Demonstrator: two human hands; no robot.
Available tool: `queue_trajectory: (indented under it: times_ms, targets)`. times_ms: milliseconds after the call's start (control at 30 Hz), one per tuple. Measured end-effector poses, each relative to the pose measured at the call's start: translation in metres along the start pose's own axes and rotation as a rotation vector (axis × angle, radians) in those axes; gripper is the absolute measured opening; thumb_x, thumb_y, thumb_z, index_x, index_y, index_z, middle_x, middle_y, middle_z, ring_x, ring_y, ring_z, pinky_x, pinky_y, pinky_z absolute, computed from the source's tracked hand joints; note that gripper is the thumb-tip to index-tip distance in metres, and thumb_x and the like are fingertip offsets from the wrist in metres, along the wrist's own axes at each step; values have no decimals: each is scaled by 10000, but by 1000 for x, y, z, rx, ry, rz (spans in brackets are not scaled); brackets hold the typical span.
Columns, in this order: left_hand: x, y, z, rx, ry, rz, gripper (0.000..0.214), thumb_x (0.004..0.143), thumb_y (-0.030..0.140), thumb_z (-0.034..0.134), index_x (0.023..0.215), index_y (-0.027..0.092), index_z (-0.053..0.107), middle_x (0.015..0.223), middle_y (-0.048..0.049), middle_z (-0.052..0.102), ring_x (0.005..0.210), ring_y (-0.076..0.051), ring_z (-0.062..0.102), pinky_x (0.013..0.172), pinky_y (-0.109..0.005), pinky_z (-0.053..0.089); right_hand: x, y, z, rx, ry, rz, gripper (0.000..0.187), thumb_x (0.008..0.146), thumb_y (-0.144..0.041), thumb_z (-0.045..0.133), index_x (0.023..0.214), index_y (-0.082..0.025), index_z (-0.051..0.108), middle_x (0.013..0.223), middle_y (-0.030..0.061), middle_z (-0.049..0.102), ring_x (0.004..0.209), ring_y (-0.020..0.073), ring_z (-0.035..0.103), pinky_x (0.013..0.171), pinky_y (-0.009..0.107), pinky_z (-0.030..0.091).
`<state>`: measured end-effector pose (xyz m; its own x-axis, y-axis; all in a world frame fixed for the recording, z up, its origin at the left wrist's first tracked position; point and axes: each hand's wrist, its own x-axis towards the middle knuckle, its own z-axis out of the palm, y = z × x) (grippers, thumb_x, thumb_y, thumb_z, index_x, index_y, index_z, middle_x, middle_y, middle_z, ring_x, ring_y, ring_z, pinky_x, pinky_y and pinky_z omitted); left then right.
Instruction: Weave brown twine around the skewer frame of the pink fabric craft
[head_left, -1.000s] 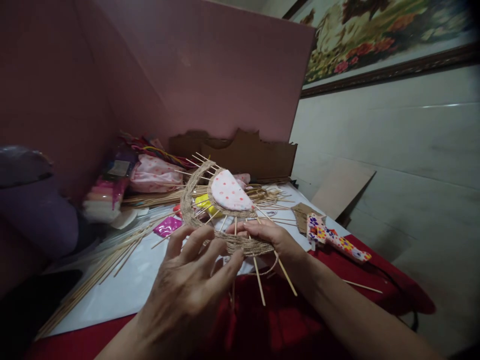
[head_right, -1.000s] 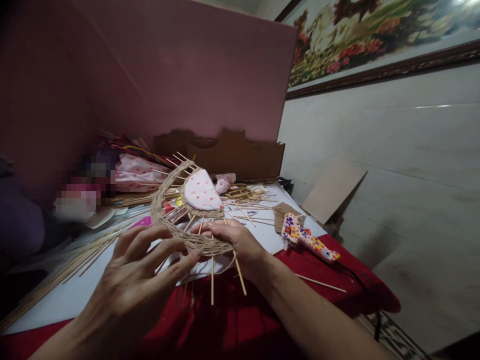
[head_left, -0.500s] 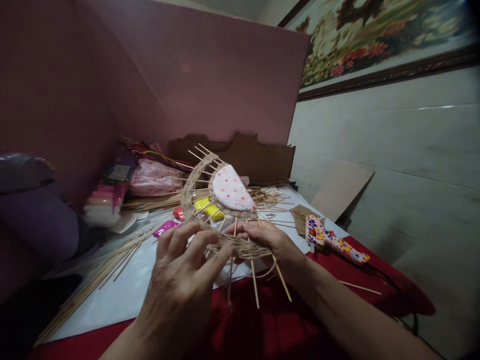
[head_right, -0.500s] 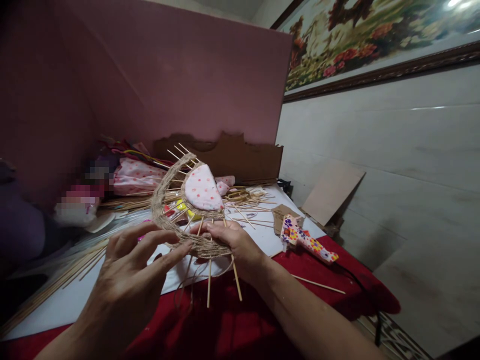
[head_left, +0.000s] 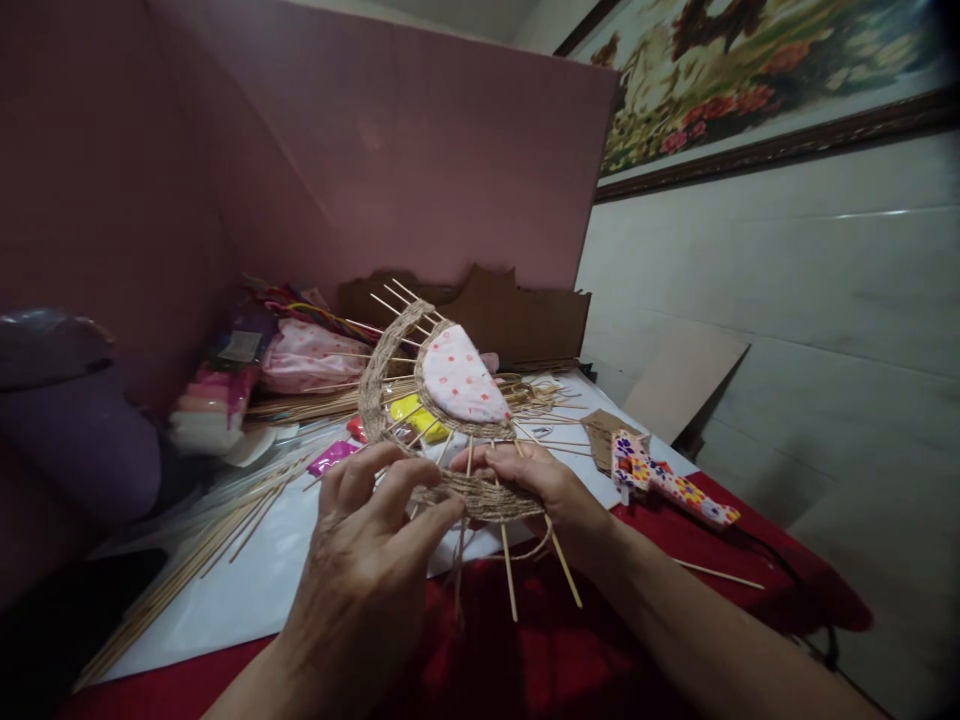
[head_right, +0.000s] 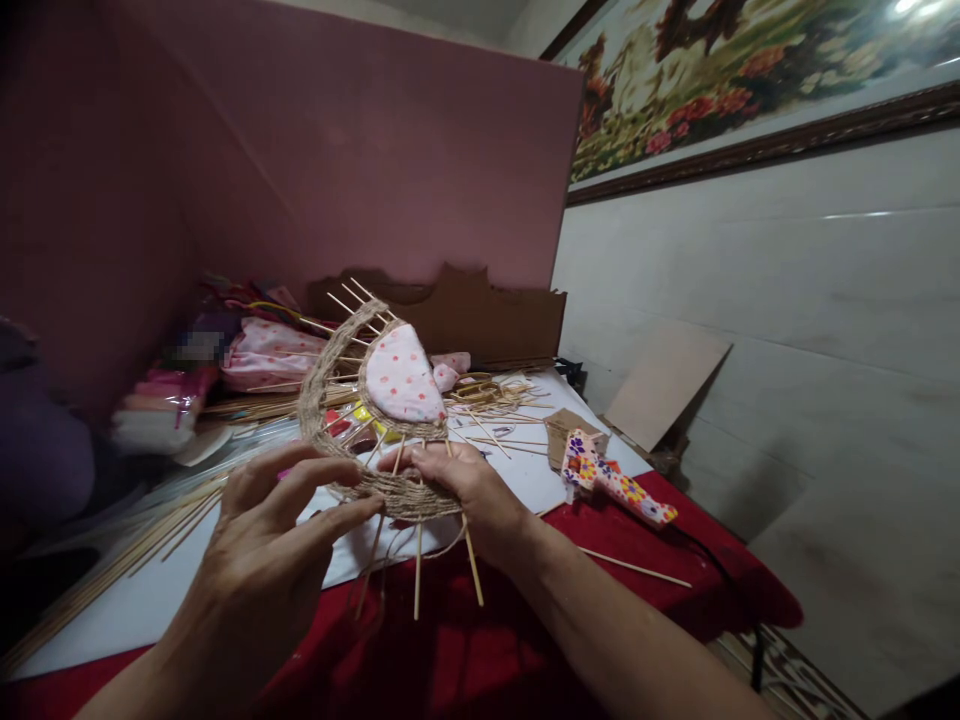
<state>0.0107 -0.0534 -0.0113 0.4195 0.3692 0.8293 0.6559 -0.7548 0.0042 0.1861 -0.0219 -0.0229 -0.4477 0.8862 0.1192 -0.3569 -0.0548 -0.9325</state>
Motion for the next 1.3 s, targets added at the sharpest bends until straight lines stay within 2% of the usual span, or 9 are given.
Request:
queue_trajectory:
  times_ms: [167, 400, 633, 1000, 1300]
  targets:
    - [0, 1, 1, 14, 7, -1, 263, 820, 64, 469, 910, 191, 681, 922, -80, 650, 967, -276, 480, 799, -480, 394, -1, 1, 0, 13, -7, -8, 272, 785, -305, 526, 947, -124, 648, 707, 50, 669, 597, 122, 599, 606, 258, 434]
    - [-1, 2, 2, -38, -6, -41, 261, 799, 34, 468, 808, 189, 678, 920, -75, 636, 1010, -279, 467, 836, -484, 394, -1, 3, 1, -18, -8, 18, 293, 785, -322, 531, 963, -124, 654, 695, 57, 663, 571, 110, 579, 557, 229, 406]
    - [-1, -1, 2, 10, 32, -64, 132, 763, 66, 572, 806, 174, 635, 870, -45, 639, 944, -238, 491, 852, -446, 380, -1, 1, 2, -41, 0, 6, 292, 781, -314, 528, 942, -111, 662, 695, 58, 652, 562, 104, 553, 562, 224, 395]
    - [-1, 1, 3, 121, -59, 31, 81, 803, 149, 562, 767, 165, 633, 905, -62, 646, 1012, -275, 461, 858, -439, 346, -2, 4, 3, -65, -58, 11, 314, 772, -349, 564, 943, -103, 660, 673, 37, 614, 603, 109, 545, 611, 238, 403]
    - [-2, -1, 6, 244, -104, 162, 130, 792, 95, 526, 759, 161, 633, 885, -88, 620, 1000, -279, 459, 889, -465, 360, -3, 5, 3, -91, -120, 16, 275, 833, -327, 508, 951, -128, 656, 700, 28, 607, 637, 112, 539, 660, 252, 405]
